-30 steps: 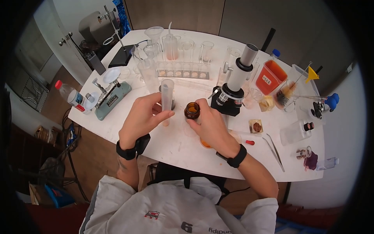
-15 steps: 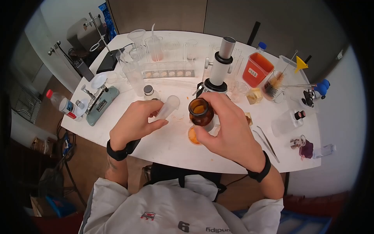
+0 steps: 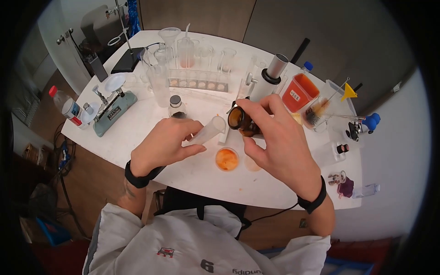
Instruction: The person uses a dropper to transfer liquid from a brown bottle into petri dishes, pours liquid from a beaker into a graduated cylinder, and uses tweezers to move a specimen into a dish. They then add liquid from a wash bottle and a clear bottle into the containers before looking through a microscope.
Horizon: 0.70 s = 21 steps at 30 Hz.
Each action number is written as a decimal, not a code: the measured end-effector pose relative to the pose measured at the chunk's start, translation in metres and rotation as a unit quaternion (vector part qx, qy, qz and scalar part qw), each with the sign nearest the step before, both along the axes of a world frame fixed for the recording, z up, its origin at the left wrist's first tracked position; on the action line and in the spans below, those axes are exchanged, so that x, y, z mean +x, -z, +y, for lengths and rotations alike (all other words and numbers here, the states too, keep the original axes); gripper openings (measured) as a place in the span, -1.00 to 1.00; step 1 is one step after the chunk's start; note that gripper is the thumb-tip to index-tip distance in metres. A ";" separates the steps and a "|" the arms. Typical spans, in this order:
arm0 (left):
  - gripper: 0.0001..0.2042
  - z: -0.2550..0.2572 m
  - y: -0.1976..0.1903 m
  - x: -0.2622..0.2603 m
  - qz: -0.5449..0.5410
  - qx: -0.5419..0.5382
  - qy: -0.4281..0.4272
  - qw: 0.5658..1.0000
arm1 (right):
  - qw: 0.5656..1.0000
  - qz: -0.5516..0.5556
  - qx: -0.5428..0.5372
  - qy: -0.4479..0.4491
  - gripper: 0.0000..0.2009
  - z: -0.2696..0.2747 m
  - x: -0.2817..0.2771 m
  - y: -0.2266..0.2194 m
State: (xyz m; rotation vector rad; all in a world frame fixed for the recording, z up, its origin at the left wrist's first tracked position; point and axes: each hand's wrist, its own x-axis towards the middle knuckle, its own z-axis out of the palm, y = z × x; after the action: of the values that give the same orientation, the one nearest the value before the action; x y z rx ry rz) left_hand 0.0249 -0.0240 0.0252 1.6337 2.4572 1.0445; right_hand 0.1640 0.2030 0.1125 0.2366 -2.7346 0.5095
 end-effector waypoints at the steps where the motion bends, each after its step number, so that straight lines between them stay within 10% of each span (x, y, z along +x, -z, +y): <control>1: -0.70 0.000 0.000 0.000 0.002 0.002 0.000 1.000 | 1.000 -0.003 0.003 0.003 -0.42 0.000 -0.001 0.000; 21: -0.74 0.004 0.005 0.003 0.005 0.012 0.000 1.000 | 0.987 0.022 0.158 0.030 -0.39 -0.007 -0.004 -0.010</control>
State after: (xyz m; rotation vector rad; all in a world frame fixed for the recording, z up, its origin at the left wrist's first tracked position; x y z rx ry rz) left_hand 0.0276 -0.0201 0.0198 1.6499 2.4619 1.0732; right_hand 0.1599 0.1959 0.1223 0.2382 -2.7591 0.0509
